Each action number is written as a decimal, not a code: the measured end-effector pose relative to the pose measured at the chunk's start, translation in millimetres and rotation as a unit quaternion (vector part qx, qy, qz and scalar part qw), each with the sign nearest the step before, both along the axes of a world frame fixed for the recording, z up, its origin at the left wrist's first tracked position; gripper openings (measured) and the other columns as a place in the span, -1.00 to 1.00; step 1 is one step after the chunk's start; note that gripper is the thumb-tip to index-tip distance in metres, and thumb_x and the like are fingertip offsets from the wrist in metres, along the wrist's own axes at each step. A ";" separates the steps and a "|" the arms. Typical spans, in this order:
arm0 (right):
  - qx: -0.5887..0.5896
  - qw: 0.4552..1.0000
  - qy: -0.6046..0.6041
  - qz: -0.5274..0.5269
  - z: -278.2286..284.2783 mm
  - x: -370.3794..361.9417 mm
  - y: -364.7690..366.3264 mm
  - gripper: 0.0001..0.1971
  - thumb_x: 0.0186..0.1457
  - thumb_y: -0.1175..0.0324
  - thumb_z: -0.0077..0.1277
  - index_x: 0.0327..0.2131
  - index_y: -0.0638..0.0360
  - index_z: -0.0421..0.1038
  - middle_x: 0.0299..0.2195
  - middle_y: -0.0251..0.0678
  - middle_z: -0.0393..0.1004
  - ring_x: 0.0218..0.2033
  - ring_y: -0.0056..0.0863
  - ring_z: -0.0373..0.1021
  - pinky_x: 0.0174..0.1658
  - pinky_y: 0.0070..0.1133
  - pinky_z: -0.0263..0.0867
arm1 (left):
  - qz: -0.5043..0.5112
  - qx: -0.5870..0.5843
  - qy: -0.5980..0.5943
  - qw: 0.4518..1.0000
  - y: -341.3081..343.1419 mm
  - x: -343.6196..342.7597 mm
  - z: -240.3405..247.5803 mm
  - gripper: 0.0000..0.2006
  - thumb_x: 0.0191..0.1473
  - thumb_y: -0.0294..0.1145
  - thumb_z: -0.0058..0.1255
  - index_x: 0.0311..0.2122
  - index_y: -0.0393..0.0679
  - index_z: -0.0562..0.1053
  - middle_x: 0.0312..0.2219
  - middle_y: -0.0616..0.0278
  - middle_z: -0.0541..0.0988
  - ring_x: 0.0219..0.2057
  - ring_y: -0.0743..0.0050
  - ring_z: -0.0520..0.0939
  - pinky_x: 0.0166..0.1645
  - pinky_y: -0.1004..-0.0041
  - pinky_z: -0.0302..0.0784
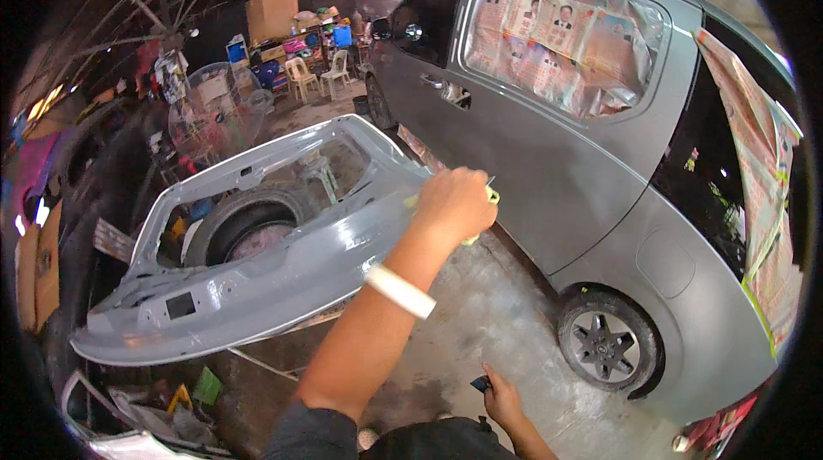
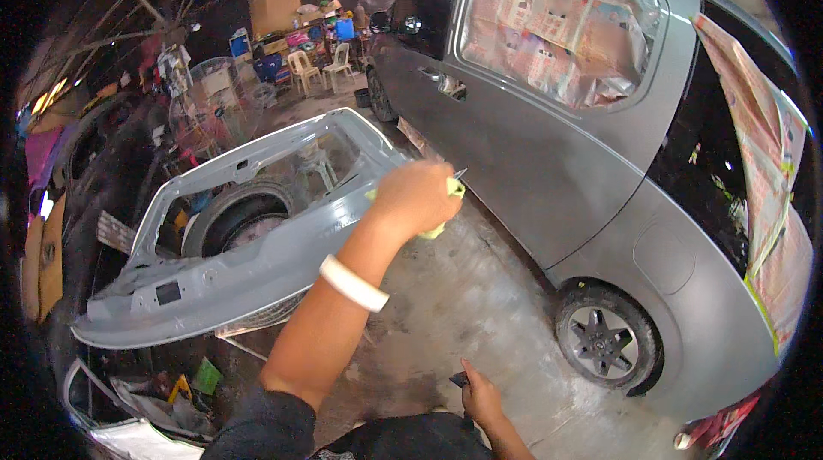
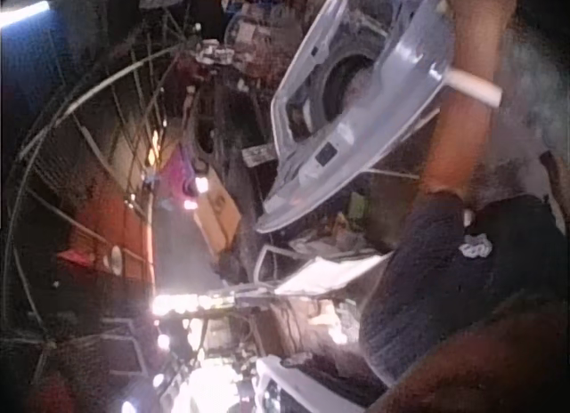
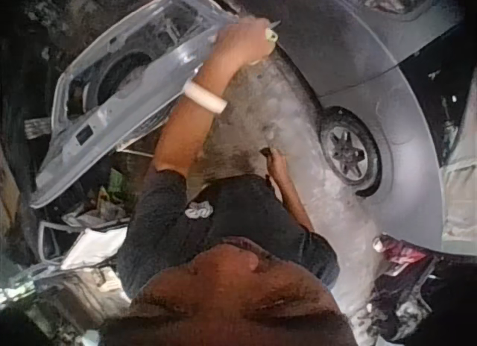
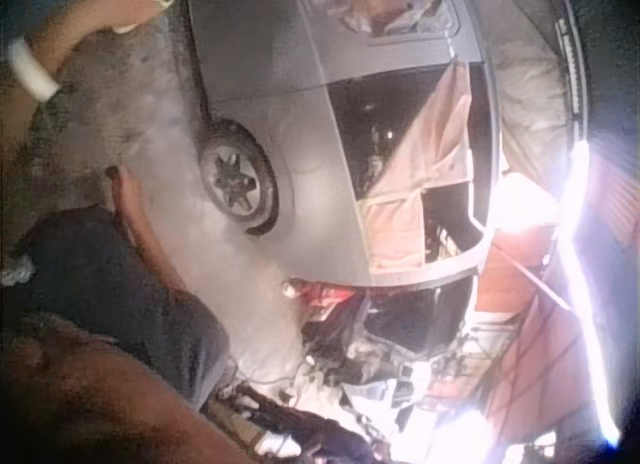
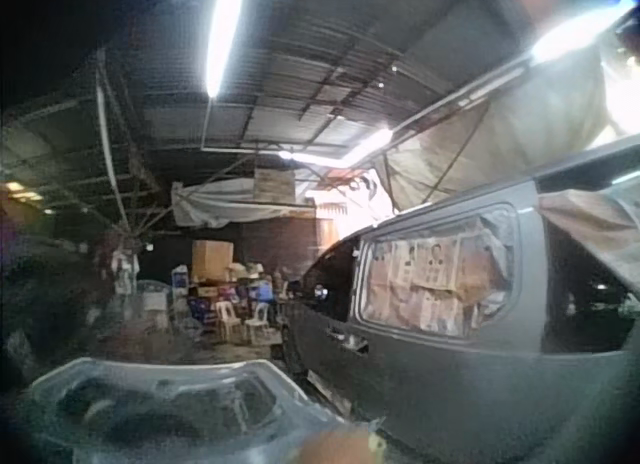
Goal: The person sands a detached gray car door panel using a sanding block and wipes it with a green cloth. The person repeatedly switches between sanding and wiping the surface of the door panel, which is resting on a stand in a workshop.
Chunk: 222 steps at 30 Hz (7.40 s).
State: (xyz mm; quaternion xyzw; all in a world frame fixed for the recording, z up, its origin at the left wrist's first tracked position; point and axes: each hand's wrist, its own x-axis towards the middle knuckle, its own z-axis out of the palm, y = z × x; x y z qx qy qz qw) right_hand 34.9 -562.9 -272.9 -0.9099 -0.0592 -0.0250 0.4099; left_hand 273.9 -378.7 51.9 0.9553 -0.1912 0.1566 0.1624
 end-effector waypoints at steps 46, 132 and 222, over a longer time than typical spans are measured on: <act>0.417 0.908 -0.030 -0.004 134.0 257.9 -92.8 -0.85 0.17 0.58 0.07 -0.18 0.23 0.38 -0.39 -0.25 0.54 -0.40 -0.51 0.48 -0.30 -0.57 0.43 | 0.203 0.006 0.012 0.979 164.9 -121.7 -7.0 -0.69 -0.03 -0.22 0.26 -0.20 -0.17 0.63 -0.22 0.08 0.62 -0.13 -0.07 0.59 0.01 0.15 0.49; 0.043 0.267 -0.186 0.944 344.1 502.8 85.4 -0.60 -0.20 0.41 0.14 -0.17 0.27 0.54 -0.39 -0.30 0.43 -0.33 -0.35 0.44 -0.26 -0.32 0.35 | 0.552 0.006 -0.337 0.762 -128.3 22.2 -105.7 -0.46 -0.24 0.21 0.43 -0.31 0.01 0.52 -0.31 0.35 0.52 -0.22 0.23 0.51 -0.11 0.16 0.37; 0.191 0.014 -0.280 0.941 286.4 559.0 139.5 -0.43 -0.04 0.36 0.08 0.09 0.37 0.45 -0.61 -0.48 0.31 -0.60 -0.56 0.35 -0.54 -0.57 0.32 | 0.532 -0.001 -0.645 0.548 -114.6 172.4 -167.5 0.37 -0.25 0.83 -0.31 0.48 -0.07 -0.17 0.41 -0.27 0.01 0.48 -0.20 -0.15 0.48 -0.17 -0.30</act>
